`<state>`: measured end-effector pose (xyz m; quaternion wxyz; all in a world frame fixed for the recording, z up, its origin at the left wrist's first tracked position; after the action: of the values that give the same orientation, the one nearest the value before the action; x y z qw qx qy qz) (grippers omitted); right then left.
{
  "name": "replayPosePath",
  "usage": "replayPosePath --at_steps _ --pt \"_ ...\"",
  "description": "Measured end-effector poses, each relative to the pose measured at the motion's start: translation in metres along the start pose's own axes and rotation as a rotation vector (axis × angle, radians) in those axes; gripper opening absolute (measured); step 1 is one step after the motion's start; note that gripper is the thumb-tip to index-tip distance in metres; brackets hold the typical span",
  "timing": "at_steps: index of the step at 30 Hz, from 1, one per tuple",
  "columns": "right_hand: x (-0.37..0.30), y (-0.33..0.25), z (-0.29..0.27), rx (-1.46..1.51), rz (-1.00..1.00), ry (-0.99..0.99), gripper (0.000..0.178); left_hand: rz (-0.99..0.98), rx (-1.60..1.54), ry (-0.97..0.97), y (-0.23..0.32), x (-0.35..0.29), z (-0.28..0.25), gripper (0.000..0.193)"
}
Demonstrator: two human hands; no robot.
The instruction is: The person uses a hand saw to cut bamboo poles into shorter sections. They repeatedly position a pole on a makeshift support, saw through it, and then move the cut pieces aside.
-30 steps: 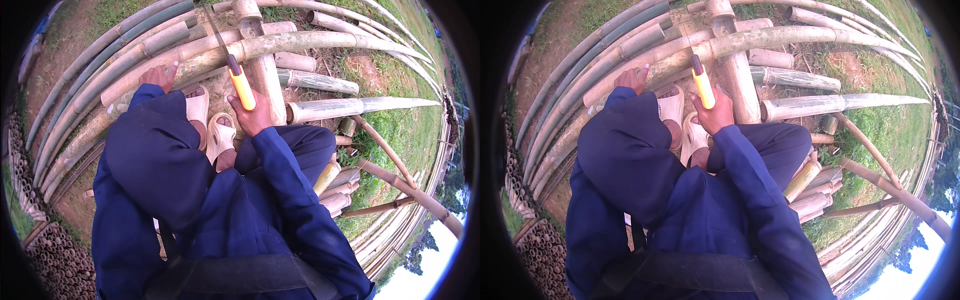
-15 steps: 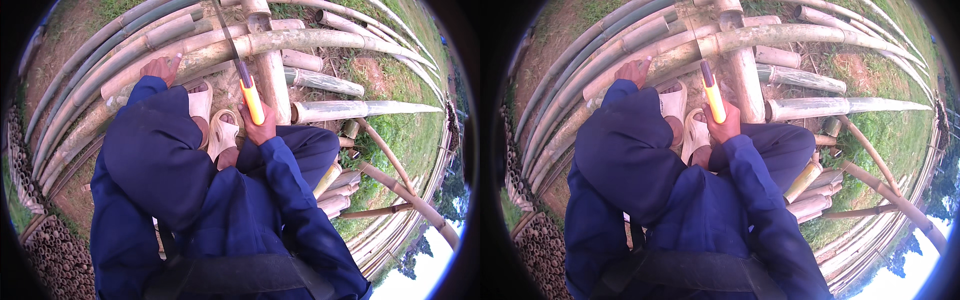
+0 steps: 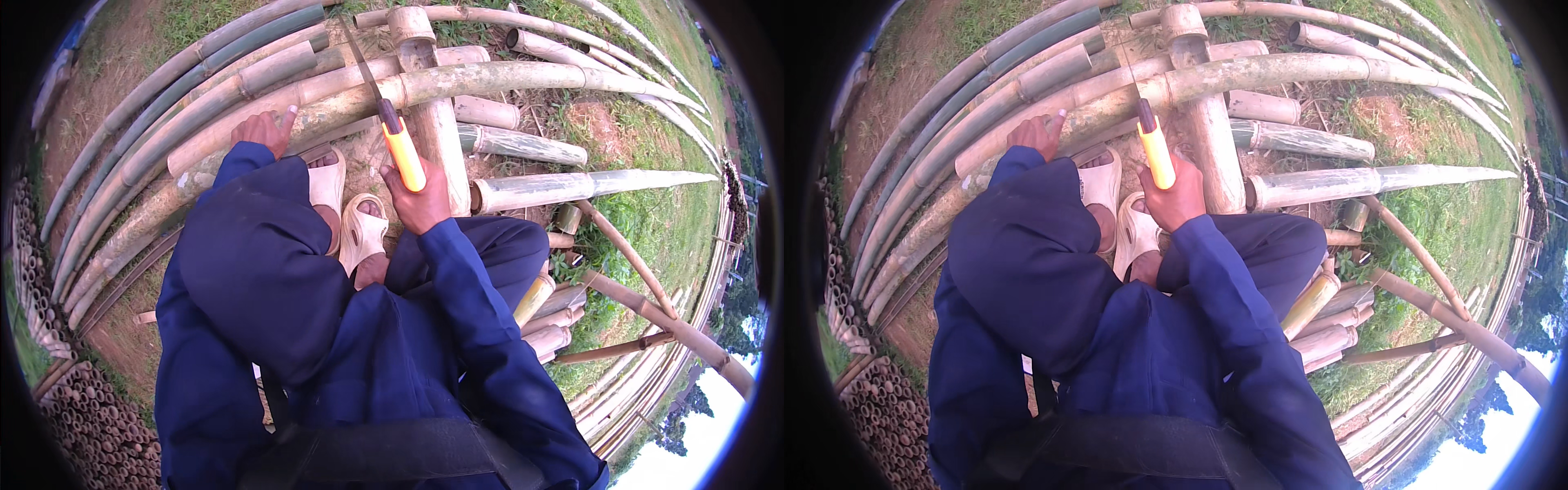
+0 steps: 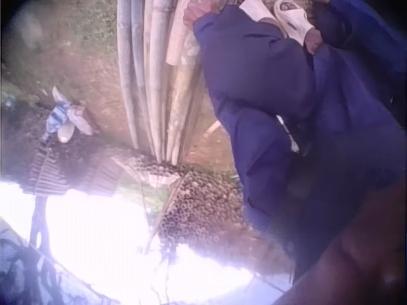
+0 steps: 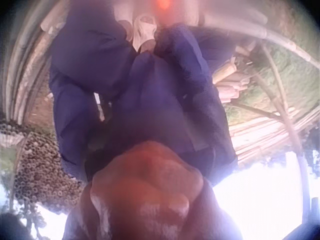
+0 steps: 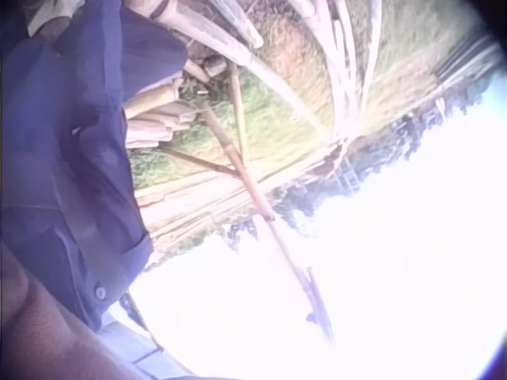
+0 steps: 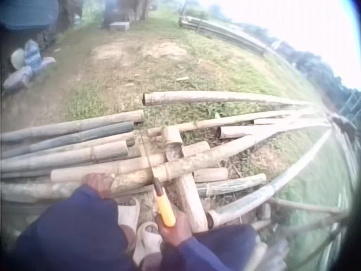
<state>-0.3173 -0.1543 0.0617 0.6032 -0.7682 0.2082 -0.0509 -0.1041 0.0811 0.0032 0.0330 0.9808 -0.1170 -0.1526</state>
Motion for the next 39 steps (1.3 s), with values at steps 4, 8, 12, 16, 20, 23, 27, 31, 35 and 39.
replayPosePath --at_steps 4,8,12,16,20,23,27,31,35,39 --pt "-0.085 0.013 -0.038 0.122 0.043 -0.008 0.025 0.004 0.002 0.043 -0.008 -0.003 0.01 0.074" --pt "-0.172 -0.025 -0.087 -0.072 0.145 -0.054 0.036 0.003 0.017 -0.007 -0.002 -0.014 0.003 0.073" --pt "-0.084 -0.012 -0.041 0.028 0.113 0.006 0.018 0.008 0.029 0.008 0.0 -0.014 0.007 0.073" --pt "-0.002 -0.002 0.001 -0.03 -0.027 -0.004 0.018 0.005 0.013 0.052 -0.001 -0.007 0.001 0.073" --pt "-0.077 0.003 -0.03 0.023 0.003 0.014 0.019 0.027 -0.022 0.039 -0.004 -0.011 0.005 0.073" --pt "-0.15 -0.027 -0.065 -0.051 0.094 -0.013 0.029 0.006 -0.014 0.047 -0.006 -0.016 0.009 0.071" --pt "-0.121 -0.004 -0.047 -0.021 0.069 0.048 0.024 0.009 -0.02 0.065 0.002 -0.016 0.007 0.07" --pt "-0.017 0.011 -0.003 -0.002 0.033 0.019 0.017 0.024 0.001 0.038 0.006 -0.009 0.001 0.072" --pt "-0.05 0.012 -0.014 0.047 -0.013 0.021 0.018 -0.001 -0.002 0.045 -0.012 -0.01 0.003 0.073" --pt "-0.158 -0.022 -0.071 -0.106 0.115 -0.026 0.033 0.0 -0.021 0.016 -0.006 -0.012 0.008 0.075"
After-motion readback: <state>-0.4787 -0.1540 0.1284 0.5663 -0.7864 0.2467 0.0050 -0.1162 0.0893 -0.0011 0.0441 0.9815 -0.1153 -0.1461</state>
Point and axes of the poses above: each hand's wrist, its own x-axis towards the middle knuckle, its own z-axis out of the palm, y = z × x, the point moved 1 cm from there along x, towards the middle knuckle, and after that the axes turned 6 degrees about x, right-handed, at the moved point
